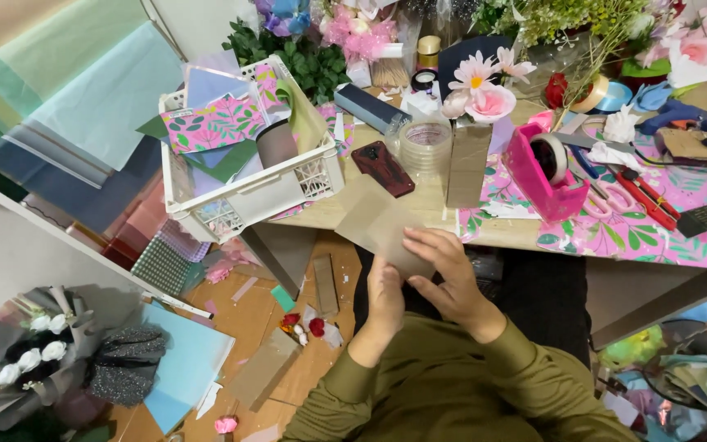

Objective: Decorating a cardboard tube with wrapping paper and artificial flowers to create a floral arrangement.

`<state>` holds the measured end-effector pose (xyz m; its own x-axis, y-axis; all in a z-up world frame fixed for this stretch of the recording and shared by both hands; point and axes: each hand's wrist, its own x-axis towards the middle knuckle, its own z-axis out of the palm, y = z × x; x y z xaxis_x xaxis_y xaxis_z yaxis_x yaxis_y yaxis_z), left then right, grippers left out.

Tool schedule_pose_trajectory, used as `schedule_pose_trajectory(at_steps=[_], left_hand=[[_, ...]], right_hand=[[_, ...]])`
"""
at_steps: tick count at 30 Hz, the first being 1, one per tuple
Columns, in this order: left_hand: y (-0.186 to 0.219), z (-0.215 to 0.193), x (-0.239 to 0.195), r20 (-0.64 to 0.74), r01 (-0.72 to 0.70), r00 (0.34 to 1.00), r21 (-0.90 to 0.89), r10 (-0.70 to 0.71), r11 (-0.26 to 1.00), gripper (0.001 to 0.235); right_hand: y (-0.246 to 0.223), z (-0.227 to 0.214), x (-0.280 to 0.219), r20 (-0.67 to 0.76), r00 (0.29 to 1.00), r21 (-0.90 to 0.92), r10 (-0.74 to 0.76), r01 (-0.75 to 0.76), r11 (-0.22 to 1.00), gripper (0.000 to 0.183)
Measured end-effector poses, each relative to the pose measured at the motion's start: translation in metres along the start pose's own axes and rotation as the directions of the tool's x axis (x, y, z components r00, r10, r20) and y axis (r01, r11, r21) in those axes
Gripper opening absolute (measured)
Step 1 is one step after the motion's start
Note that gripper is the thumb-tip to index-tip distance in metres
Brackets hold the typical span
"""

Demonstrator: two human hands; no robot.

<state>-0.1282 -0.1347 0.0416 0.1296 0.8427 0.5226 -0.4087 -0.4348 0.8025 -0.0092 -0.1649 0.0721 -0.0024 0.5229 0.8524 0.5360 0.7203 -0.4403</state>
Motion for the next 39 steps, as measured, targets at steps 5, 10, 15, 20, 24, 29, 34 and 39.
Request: schedule_pose_trajectory(at_steps=[5, 10, 15, 20, 24, 29, 34, 39], left_hand=[[-0.003, -0.009, 0.006, -0.08, 0.041, 0.996, 0.086, -0.034, 0.995, 0.032], [-0.011, -0.017, 0.01, -0.098, -0.006, 0.995, 0.061, 0.012, 0.998, 0.037], [0.001, -0.021, 0.012, -0.045, -0.04, 0.998, 0.211, 0.051, 0.977, 0.033], [-0.081, -0.049, -0.004, -0.072, 0.026, 0.997, 0.144, -0.015, 0.989, 0.03], [-0.005, -0.01, 0.004, -0.143, 0.142, 0.98, 0.013, -0.139, 0.99, 0.023], [0.012, 0.004, 0.009, -0.23, 0.186, 0.956, -0.015, -0.184, 0.982, 0.009], [-0.001, 0.007, 0.01, -0.248, 0.213, 0.946, -0.005, -0.208, 0.977, 0.007], [0.0, 0.013, 0.013, -0.264, 0.21, 0.943, 0.009, -0.2, 0.978, 0.006]], right_hand=[[0.001, 0.0, 0.0, -0.076, 0.997, 0.106, 0.012, -0.004, 0.994, 0.033], [0.017, -0.009, 0.003, -0.119, 0.991, 0.041, 0.068, -0.063, 0.997, 0.041], [0.038, 0.002, -0.025, -0.003, 0.909, 0.144, 0.418, -0.413, 0.899, 0.031], [0.019, 0.003, -0.011, -0.006, 0.834, 0.283, 0.552, -0.528, 0.801, 0.021], [0.005, -0.001, 0.003, -0.035, 0.817, 0.364, 0.576, -0.526, 0.769, 0.015], [0.003, 0.0, 0.005, -0.051, 0.798, 0.414, 0.601, -0.531, 0.74, 0.015], [0.013, -0.001, -0.002, -0.064, 0.78, 0.431, 0.623, -0.542, 0.722, 0.013], [0.025, 0.0, -0.01, -0.08, 0.773, 0.456, 0.629, -0.533, 0.712, 0.01]])
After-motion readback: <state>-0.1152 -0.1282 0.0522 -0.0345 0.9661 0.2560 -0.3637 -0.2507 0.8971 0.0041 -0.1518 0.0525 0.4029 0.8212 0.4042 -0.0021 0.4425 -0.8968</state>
